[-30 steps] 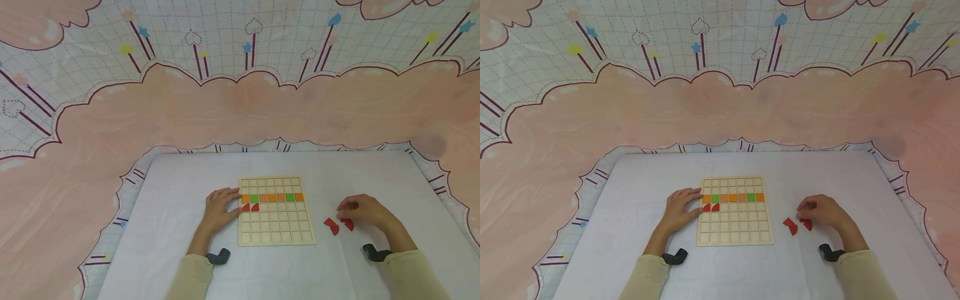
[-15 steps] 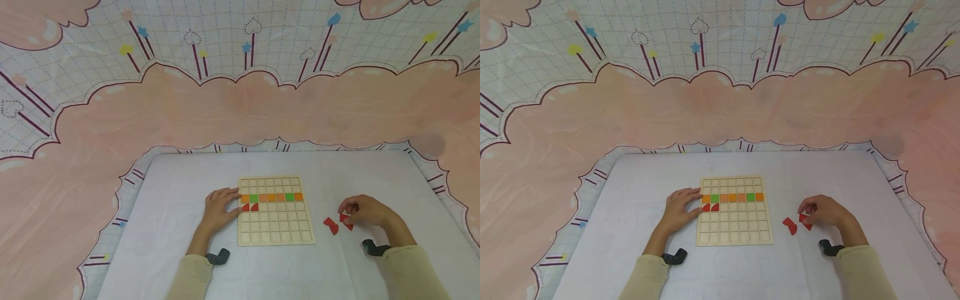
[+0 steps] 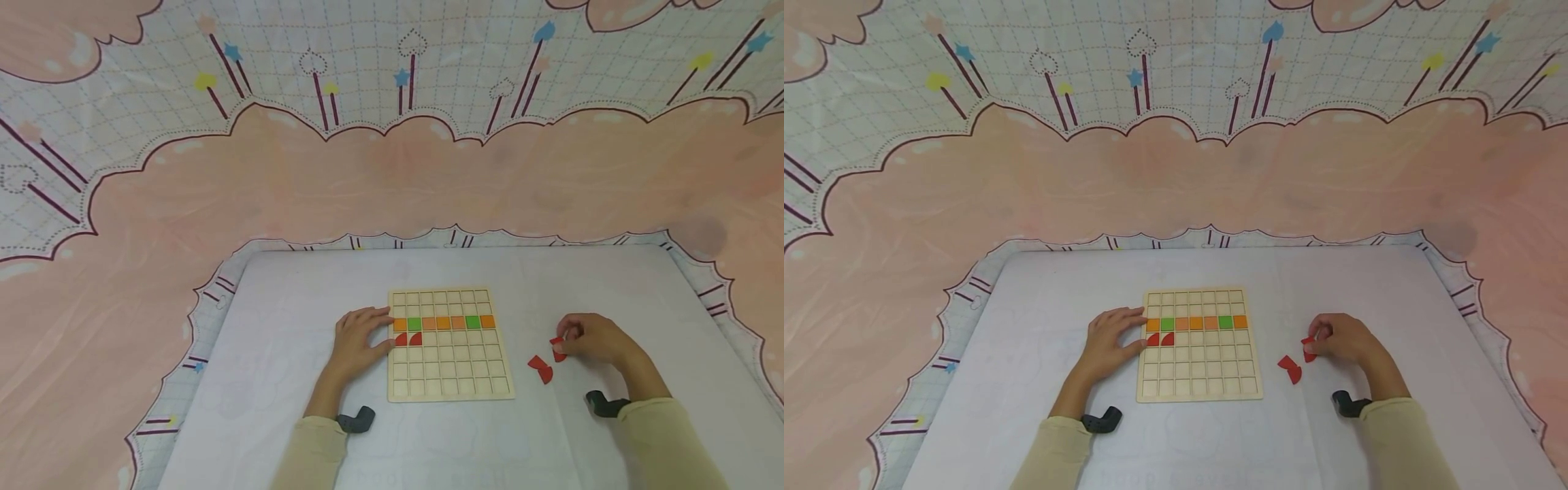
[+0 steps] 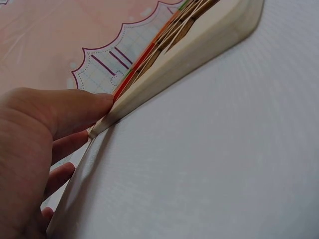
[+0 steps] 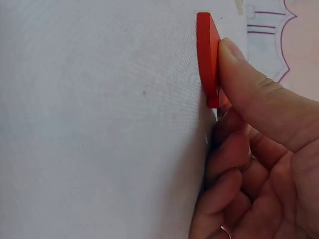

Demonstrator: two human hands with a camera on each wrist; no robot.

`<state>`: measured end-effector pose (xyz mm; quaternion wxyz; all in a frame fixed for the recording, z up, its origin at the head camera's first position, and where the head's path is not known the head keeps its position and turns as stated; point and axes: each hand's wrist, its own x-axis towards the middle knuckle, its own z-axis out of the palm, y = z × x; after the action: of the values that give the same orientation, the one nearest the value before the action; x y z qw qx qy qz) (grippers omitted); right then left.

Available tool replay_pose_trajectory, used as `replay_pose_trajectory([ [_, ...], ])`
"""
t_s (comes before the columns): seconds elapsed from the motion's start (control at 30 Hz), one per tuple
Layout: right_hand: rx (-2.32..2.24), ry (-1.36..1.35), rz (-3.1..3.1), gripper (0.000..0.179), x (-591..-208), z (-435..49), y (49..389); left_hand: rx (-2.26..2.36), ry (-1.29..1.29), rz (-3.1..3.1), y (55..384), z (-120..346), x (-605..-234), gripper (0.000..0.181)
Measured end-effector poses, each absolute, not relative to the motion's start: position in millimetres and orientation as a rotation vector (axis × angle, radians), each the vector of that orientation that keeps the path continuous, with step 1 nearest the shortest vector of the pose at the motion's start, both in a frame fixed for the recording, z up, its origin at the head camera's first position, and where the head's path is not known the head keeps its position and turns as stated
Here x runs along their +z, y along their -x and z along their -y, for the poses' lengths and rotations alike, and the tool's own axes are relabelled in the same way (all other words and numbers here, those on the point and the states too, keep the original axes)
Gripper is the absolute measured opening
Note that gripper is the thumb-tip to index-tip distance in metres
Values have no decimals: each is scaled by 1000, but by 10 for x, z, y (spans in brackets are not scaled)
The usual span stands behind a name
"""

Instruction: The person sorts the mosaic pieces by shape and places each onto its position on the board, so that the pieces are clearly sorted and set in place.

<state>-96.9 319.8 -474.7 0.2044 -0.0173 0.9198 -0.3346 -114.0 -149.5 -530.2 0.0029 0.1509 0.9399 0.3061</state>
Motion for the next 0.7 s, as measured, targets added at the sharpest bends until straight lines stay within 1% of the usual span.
replay_pose_trajectory([
  [0.27,-865,6,-2601,31,-4754,-3200,987,970,-477,-2952,1138,1495,-5304,42],
  [0.53,-848,-55,-2635,27,-4762,-3203,958,974,-486,-2950,1140,1498,-5312,42],
  [0.7,-909,-99,-2639,32,-4732,-3156,953,974,-486,-2952,1139,1491,-5306,42],
])
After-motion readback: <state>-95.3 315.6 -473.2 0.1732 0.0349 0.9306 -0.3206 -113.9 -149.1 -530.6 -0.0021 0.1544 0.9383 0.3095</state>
